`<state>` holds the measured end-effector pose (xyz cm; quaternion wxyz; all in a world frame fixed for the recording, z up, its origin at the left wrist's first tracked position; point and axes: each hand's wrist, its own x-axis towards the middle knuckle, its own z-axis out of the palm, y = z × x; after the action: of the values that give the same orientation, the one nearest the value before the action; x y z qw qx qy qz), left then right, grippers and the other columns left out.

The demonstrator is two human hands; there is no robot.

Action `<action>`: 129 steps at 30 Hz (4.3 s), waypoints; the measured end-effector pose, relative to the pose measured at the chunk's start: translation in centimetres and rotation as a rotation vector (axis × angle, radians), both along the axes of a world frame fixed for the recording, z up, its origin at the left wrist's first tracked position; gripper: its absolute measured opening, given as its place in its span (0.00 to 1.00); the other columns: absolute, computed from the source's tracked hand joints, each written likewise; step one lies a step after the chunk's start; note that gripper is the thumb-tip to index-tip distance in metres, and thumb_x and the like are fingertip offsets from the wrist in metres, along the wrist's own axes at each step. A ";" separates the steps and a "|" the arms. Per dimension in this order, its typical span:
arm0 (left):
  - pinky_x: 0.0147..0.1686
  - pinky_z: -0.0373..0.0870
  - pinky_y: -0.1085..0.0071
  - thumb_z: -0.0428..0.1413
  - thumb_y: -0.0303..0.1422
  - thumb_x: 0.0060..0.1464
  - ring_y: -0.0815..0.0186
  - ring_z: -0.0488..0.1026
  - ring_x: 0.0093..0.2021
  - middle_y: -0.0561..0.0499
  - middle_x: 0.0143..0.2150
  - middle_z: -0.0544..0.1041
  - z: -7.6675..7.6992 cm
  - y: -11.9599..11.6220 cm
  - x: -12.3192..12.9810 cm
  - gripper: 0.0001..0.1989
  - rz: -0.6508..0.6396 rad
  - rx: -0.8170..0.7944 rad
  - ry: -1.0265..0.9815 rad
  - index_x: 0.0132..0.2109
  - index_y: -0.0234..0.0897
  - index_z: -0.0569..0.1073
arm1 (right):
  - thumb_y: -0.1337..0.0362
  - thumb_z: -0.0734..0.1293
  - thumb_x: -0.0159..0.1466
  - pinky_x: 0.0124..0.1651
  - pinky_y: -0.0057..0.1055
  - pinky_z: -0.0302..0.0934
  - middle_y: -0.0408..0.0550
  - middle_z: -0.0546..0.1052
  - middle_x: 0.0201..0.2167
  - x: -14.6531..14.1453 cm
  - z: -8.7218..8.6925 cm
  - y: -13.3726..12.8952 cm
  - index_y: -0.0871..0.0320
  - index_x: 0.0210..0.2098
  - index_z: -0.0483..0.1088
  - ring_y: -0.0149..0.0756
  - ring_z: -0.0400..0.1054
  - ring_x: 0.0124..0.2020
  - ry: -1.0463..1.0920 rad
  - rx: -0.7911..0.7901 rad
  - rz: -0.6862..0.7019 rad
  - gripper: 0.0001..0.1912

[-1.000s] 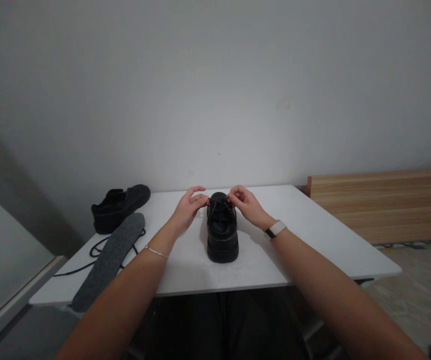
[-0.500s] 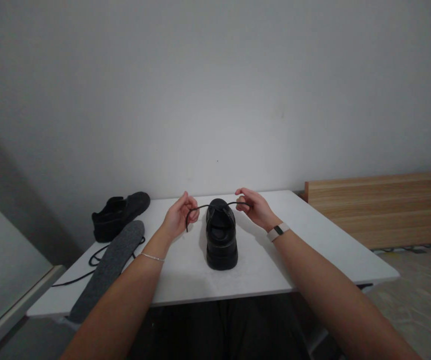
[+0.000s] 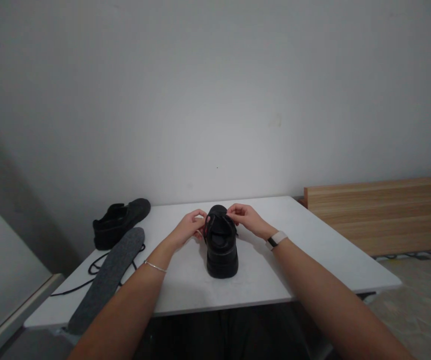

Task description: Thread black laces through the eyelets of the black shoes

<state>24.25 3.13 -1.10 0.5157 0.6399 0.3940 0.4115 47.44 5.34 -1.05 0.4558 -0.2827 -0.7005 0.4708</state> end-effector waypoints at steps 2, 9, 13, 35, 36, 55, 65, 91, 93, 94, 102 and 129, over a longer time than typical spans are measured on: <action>0.17 0.65 0.79 0.61 0.44 0.49 0.71 0.70 0.20 0.54 0.23 0.72 0.1 0.0 0.2 0.16 0.018 0.036 -0.012 0.36 0.36 0.68 | 0.51 0.71 0.54 0.26 0.26 0.53 0.40 0.69 0.22 -0.2 -0.1 0.0 0.60 0.29 0.69 0.27 0.59 0.23 -0.003 0.018 -0.014 0.18; 0.17 0.65 0.78 0.60 0.45 0.49 0.72 0.68 0.20 0.55 0.23 0.71 0.0 0.1 0.4 0.17 0.029 0.116 -0.033 0.36 0.35 0.69 | 0.52 0.69 0.56 0.26 0.27 0.53 0.39 0.67 0.23 -0.7 -0.5 0.1 0.59 0.29 0.66 0.29 0.59 0.24 -0.014 0.102 -0.131 0.15; 0.18 0.65 0.78 0.59 0.44 0.51 0.73 0.66 0.19 0.56 0.23 0.70 -0.2 0.3 0.4 0.17 0.041 0.152 -0.027 0.39 0.35 0.68 | 0.54 0.69 0.57 0.27 0.28 0.54 0.40 0.67 0.24 -0.8 -0.5 0.0 0.58 0.29 0.66 0.30 0.60 0.26 -0.005 0.146 -0.183 0.13; 0.41 0.65 0.71 0.61 0.38 0.49 0.69 0.69 0.32 0.53 0.28 0.71 0.4 0.5 0.9 0.12 0.083 0.108 -0.383 0.31 0.33 0.70 | 0.59 0.72 0.55 0.32 0.30 0.58 0.37 0.62 0.20 0.4 2.2 -1.0 0.54 0.31 0.70 0.28 0.56 0.22 0.677 -0.214 -0.030 0.08; 0.40 0.65 0.71 0.61 0.39 0.49 0.70 0.68 0.32 0.53 0.28 0.70 0.4 0.4 0.9 0.13 0.068 0.087 -0.405 0.31 0.33 0.69 | 0.60 0.72 0.56 0.30 0.29 0.57 0.36 0.58 0.19 0.6 2.3 -1.0 0.54 0.31 0.70 0.28 0.54 0.21 0.708 -0.231 -0.010 0.08; 0.39 0.67 0.74 0.64 0.32 0.48 0.69 0.72 0.34 0.50 0.31 0.75 1.2 -0.8 -0.2 0.16 -0.128 -0.075 -0.573 0.43 0.34 0.69 | 0.58 0.73 0.53 0.25 0.27 0.49 0.37 0.62 0.19 0.6 0.8 -0.1 0.56 0.32 0.71 0.26 0.54 0.21 0.478 -0.214 0.022 0.12; 0.11 0.47 0.87 0.64 0.30 0.48 0.78 0.56 0.22 0.55 0.30 0.65 1.8 -0.9 -1.2 0.17 -0.116 -0.111 -0.653 0.45 0.37 0.70 | 0.55 0.75 0.50 0.25 0.26 0.49 0.40 0.70 0.23 -0.4 -0.6 0.2 0.59 0.31 0.72 0.27 0.58 0.23 0.178 -0.117 0.005 0.16; 0.18 0.65 0.76 0.63 0.41 0.46 0.69 0.69 0.24 0.51 0.25 0.73 -1.4 1.3 0.4 0.16 0.190 0.191 -0.084 0.37 0.33 0.74 | 0.57 0.68 0.58 0.30 0.29 0.58 0.45 0.72 0.28 -1.1 -0.9 0.3 0.58 0.30 0.71 0.34 0.63 0.30 -0.037 0.222 -0.278 0.10; 0.19 0.66 0.75 0.63 0.40 0.46 0.67 0.71 0.25 0.49 0.28 0.75 -1.3 1.3 0.5 0.16 0.209 0.195 -0.083 0.39 0.33 0.76 | 0.57 0.67 0.58 0.31 0.29 0.58 0.45 0.72 0.28 -1.1 -0.8 0.3 0.57 0.30 0.71 0.34 0.64 0.31 -0.033 0.228 -0.278 0.10; 0.20 0.67 0.75 0.63 0.40 0.46 0.66 0.71 0.27 0.48 0.30 0.76 -1.3 1.3 0.5 0.16 0.219 0.215 -0.080 0.39 0.33 0.77 | 0.56 0.67 0.58 0.31 0.29 0.58 0.45 0.72 0.29 -1.1 -0.8 0.3 0.57 0.30 0.71 0.34 0.64 0.31 -0.029 0.229 -0.277 0.10; 0.24 0.68 0.73 0.61 0.37 0.48 0.64 0.72 0.32 0.47 0.35 0.74 -0.9 0.9 0.9 0.10 0.276 0.381 -0.002 0.35 0.34 0.77 | 0.55 0.69 0.57 0.31 0.29 0.57 0.43 0.70 0.28 -1.6 -0.6 0.2 0.57 0.30 0.69 0.32 0.62 0.30 0.057 0.173 -0.245 0.11; 0.30 0.61 0.73 0.61 0.42 0.47 0.68 0.66 0.28 0.53 0.27 0.71 -1.0 1.1 1.1 0.15 0.185 0.201 -0.108 0.31 0.34 0.72 | 0.52 0.68 0.57 0.34 0.33 0.56 0.44 0.71 0.25 -1.0 -1.2 1.0 0.58 0.26 0.68 0.34 0.63 0.28 0.047 0.123 -0.294 0.15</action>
<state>25.37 4.25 -2.10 0.4294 0.6264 0.3797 0.5283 46.43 6.36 -2.21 0.5523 -0.3427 -0.6683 0.3619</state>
